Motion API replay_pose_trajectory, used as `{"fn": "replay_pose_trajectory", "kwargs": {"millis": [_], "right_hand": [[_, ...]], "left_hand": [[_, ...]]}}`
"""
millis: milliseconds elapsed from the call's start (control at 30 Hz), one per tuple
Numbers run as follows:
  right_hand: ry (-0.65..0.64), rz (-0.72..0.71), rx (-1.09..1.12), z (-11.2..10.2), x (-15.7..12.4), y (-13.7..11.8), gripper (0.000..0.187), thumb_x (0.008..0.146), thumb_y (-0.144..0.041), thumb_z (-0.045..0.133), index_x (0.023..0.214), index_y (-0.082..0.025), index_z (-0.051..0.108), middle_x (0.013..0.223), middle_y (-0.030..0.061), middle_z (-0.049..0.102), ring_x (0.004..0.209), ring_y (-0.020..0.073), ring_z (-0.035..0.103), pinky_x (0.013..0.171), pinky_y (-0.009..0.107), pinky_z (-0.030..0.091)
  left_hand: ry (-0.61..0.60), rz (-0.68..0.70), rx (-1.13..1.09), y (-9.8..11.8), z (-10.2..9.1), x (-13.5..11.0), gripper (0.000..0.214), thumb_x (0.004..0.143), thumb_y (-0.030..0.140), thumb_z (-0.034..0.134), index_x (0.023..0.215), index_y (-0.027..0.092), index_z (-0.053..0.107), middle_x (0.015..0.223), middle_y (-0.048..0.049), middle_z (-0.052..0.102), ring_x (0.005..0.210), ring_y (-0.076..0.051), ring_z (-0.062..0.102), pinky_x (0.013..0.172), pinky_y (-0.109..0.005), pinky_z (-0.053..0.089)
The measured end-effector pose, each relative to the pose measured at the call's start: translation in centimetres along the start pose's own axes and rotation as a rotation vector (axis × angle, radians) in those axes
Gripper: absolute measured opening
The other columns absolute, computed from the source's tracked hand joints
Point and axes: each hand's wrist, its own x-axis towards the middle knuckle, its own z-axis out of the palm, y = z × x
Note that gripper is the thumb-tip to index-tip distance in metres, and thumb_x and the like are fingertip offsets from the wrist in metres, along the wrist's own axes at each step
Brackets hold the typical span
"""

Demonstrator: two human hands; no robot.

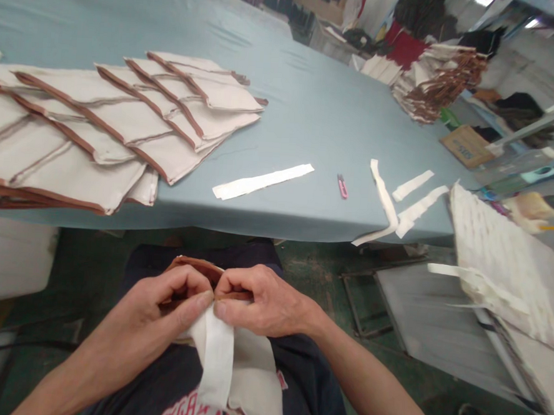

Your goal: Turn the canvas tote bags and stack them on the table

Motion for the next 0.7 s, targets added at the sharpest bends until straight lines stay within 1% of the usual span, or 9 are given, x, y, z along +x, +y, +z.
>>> {"fn": "replay_pose_trajectory", "kwargs": {"millis": [100, 233, 300, 400, 567, 700], "right_hand": [[0.004, 0.067, 0.029, 0.2, 0.1, 0.3, 0.018, 0.093, -0.032, 0.069, 0.081, -0.02, 0.061, 0.071, -0.0071, 0.05, 0.065, 0.01, 0.042, 0.062, 0.024, 0.034], [0.009, 0.144, -0.025, 0.3, 0.2, 0.6, 0.019, 0.095, -0.031, 0.069, 0.081, -0.02, 0.064, 0.074, -0.0062, 0.055, 0.068, 0.0106, 0.046, 0.064, 0.024, 0.036], [0.001, 0.158, -0.039, 0.3, 0.2, 1.0, 0.02, 0.097, -0.03, 0.069, 0.081, -0.019, 0.064, 0.075, -0.0059, 0.058, 0.07, 0.0107, 0.047, 0.066, 0.024, 0.037], [-0.002, 0.187, -0.044, 0.4, 0.2, 1.8, 0.024, 0.1, -0.033, 0.068, 0.082, -0.019, 0.064, 0.078, -0.0052, 0.061, 0.073, 0.0111, 0.049, 0.067, 0.024, 0.038], [-0.007, 0.222, -0.048, 1.0, 0.7, 3.0, 0.028, 0.103, -0.04, 0.067, 0.084, -0.018, 0.065, 0.079, -0.0046, 0.061, 0.074, 0.0118, 0.051, 0.065, 0.024, 0.037], [-0.027, 0.227, -0.057, 1.2, 1.2, 3.3, 0.031, 0.105, -0.041, 0.066, 0.084, -0.018, 0.064, 0.079, -0.0048, 0.06, 0.073, 0.0115, 0.05, 0.065, 0.025, 0.036]], "left_hand": [[-0.022, -0.008, 0.026, -0.8, 0.1, -0.1, 0.037, 0.098, 0.047, 0.068, 0.07, 0.023, 0.069, 0.067, 0.0014, 0.064, 0.058, -0.016, 0.055, 0.049, -0.021, 0.044], [-0.046, -0.007, 0.051, -2.4, 0.5, -0.2, 0.041, 0.102, 0.051, 0.065, 0.073, 0.024, 0.067, 0.07, 0.0015, 0.065, 0.062, -0.016, 0.053, 0.052, -0.023, 0.041], [-0.055, -0.004, 0.053, -3.2, 0.7, -0.2, 0.042, 0.104, 0.053, 0.064, 0.073, 0.024, 0.066, 0.071, 0.0014, 0.064, 0.064, -0.017, 0.053, 0.054, -0.023, 0.041], [-0.085, -0.023, 0.038, -3.9, 0.9, 0.0, 0.046, 0.104, 0.055, 0.061, 0.072, 0.023, 0.065, 0.072, 0.0001, 0.063, 0.067, -0.018, 0.054, 0.058, -0.025, 0.045], [-0.121, -0.074, 0.017, -4.8, 0.8, 0.0, 0.052, 0.103, 0.063, 0.059, 0.07, 0.023, 0.055, 0.072, 0.0013, 0.056, 0.067, -0.018, 0.05, 0.058, -0.025, 0.044], [-0.107, -0.096, 0.021, -5.2, 0.8, -0.1, 0.053, 0.103, 0.064, 0.057, 0.07, 0.023, 0.055, 0.072, 0.001, 0.057, 0.067, -0.018, 0.051, 0.06, -0.025, 0.046]]}}
